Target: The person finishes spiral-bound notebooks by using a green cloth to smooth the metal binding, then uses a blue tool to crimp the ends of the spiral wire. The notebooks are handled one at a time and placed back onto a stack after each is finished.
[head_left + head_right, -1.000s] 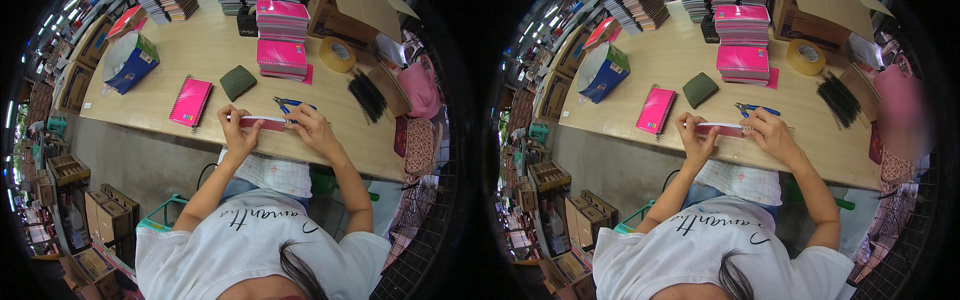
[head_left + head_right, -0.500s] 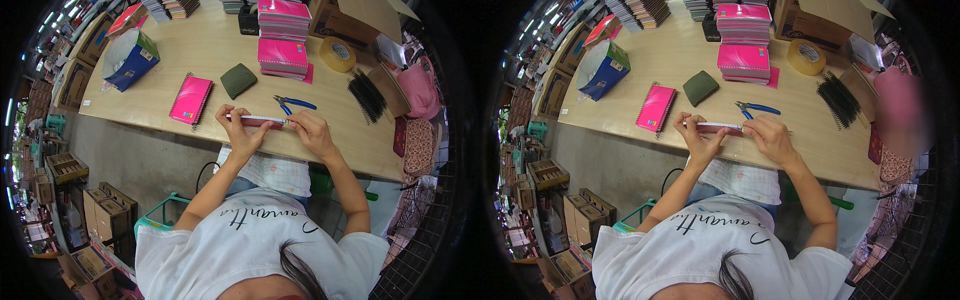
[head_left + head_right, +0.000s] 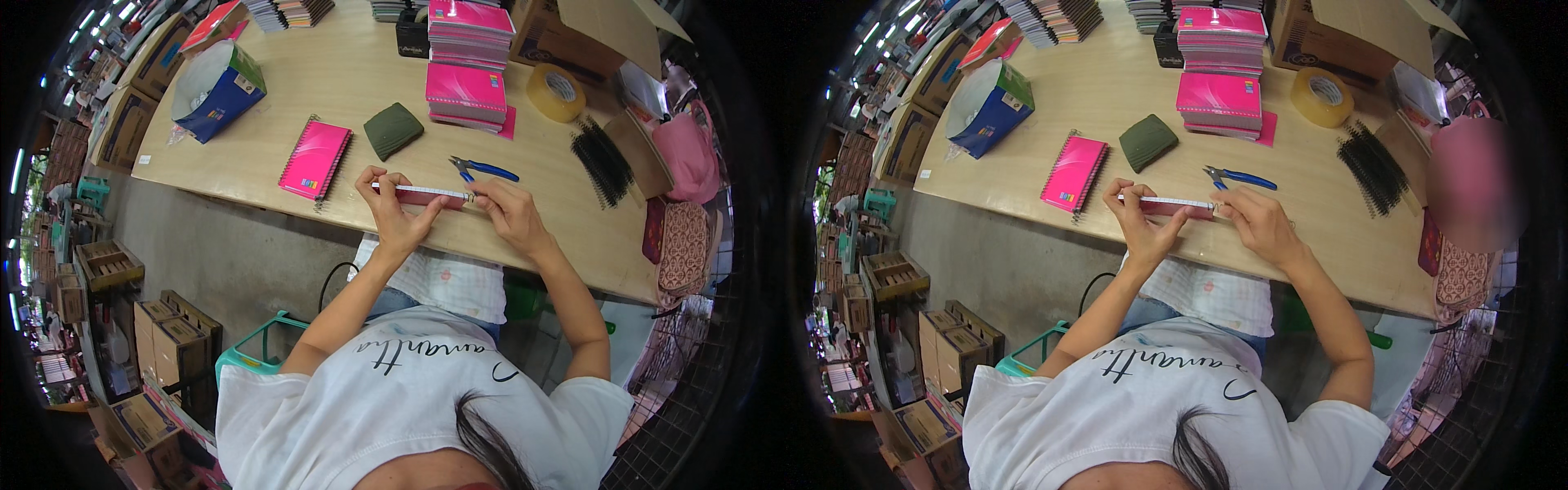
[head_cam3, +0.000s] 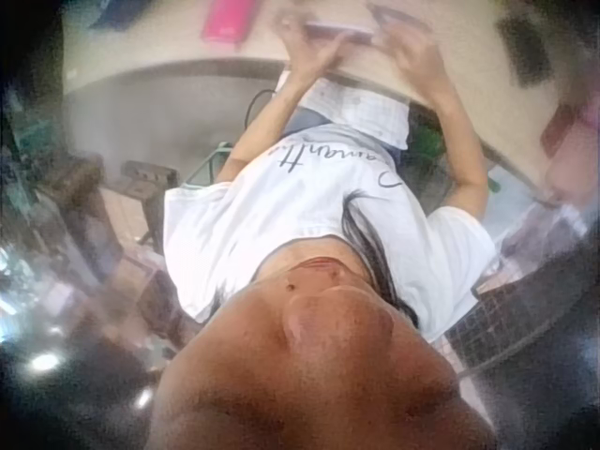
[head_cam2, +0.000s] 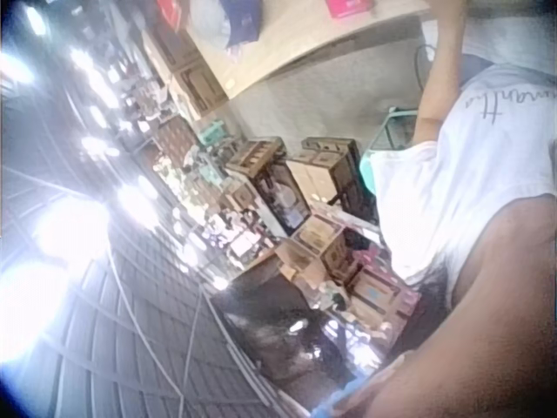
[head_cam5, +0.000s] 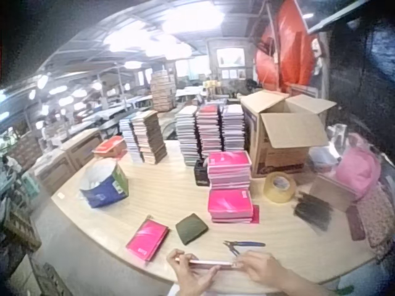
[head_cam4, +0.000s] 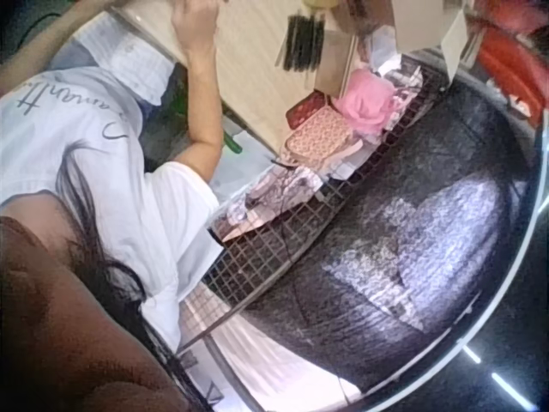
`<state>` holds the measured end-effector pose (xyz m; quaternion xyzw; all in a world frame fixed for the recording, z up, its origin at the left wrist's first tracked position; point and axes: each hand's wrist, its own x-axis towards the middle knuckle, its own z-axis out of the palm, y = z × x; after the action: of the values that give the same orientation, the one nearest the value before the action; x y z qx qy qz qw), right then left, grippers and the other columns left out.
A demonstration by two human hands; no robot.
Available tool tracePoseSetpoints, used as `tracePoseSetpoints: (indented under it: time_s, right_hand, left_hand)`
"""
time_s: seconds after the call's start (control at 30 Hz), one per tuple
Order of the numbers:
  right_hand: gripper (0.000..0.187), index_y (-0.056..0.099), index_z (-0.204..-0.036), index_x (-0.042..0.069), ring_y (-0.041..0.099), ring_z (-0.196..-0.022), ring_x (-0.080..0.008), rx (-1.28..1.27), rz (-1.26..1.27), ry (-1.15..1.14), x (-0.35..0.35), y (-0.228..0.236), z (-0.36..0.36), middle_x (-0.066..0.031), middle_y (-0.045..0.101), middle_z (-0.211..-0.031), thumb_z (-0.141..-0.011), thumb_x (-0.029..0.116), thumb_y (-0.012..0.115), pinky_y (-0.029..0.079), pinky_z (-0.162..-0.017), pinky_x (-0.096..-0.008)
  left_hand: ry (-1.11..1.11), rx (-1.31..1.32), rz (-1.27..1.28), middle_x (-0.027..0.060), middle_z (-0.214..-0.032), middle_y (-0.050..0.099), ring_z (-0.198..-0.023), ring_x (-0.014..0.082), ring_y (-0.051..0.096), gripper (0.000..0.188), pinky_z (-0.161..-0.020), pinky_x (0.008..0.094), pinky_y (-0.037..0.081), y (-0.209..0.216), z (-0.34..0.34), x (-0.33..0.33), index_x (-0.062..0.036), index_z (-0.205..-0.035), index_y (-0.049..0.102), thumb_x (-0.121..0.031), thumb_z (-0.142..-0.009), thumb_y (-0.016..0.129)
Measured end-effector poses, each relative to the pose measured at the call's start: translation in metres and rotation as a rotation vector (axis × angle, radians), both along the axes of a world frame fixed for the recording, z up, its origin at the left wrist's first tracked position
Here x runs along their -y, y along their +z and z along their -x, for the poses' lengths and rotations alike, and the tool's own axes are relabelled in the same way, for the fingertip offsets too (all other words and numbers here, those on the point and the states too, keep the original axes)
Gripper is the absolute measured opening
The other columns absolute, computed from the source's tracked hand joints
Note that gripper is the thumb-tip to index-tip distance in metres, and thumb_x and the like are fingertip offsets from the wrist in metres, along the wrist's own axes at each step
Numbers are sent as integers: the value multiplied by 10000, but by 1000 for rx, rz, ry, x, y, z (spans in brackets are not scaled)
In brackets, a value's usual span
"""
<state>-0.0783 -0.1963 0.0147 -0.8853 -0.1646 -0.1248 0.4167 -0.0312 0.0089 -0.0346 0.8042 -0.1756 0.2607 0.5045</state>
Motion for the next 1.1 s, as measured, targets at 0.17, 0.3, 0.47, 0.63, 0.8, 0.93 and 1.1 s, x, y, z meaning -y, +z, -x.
tracePoseSetpoints:
  time_s: [0.17,0.3,0.47,0.63,0.8,0.93,1.1]
  right_hand:
    - [196,633,-1013,34,613,-830,-306,5,63,-28,-8,9,-3,-123,623,-902,-826,88,664,495,-718,-406]
    - [202,639,-998,53,593,-841,-304,63,214,-51,-13,15,-6,-100,614,-929,-823,147,674,494,-731,-404]
    - [234,654,-1030,67,574,-926,-294,36,287,-53,-15,10,-5,-84,626,-1024,-838,201,661,486,-780,-401]
    - [369,663,-1077,78,544,-1063,-316,66,429,1,-17,28,-25,-106,632,-1105,-872,383,630,451,-901,-442]
    - [591,599,-1220,91,528,-1119,-396,-88,576,1,-85,36,-142,-251,582,-1168,-870,564,548,449,-935,-485]
    - [620,573,-1258,101,530,-1107,-440,-208,1048,72,-126,14,-181,-310,494,-1252,-813,532,605,468,-909,-501]
    - [434,593,-907,50,475,-1160,-420,229,296,176,-63,28,-125,-238,457,-1231,-616,285,812,428,-967,-456]
  left_hand:
    - [-13,-9,4,161,-1115,329,-1064,292,351,606,-897,393,369,-2,0,1,-12,-928,466,-336,-637,888]
    - [-16,-15,2,170,-1120,326,-1071,301,360,600,-873,384,403,-5,0,0,-25,-923,468,-316,-626,900]
    - [-15,5,5,147,-1123,320,-1035,270,382,607,-800,339,449,-9,-2,-1,-19,-908,463,-322,-624,906]
    - [-49,19,-34,140,-1106,321,-1042,270,386,611,-833,351,447,-4,-1,-6,-27,-912,470,-325,-612,910]
    - [-93,-61,-13,135,-1075,326,-1031,275,387,614,-836,358,436,-6,1,-9,-26,-915,480,-344,-610,909]
    - [-104,-45,-47,134,-1054,333,-1002,270,383,618,-816,351,425,-2,-2,-16,-24,-903,489,-360,-601,911]
    - [-140,-68,-20,129,-1035,331,-970,270,391,619,-818,353,421,2,-8,-30,-23,-885,492,-367,-590,913]
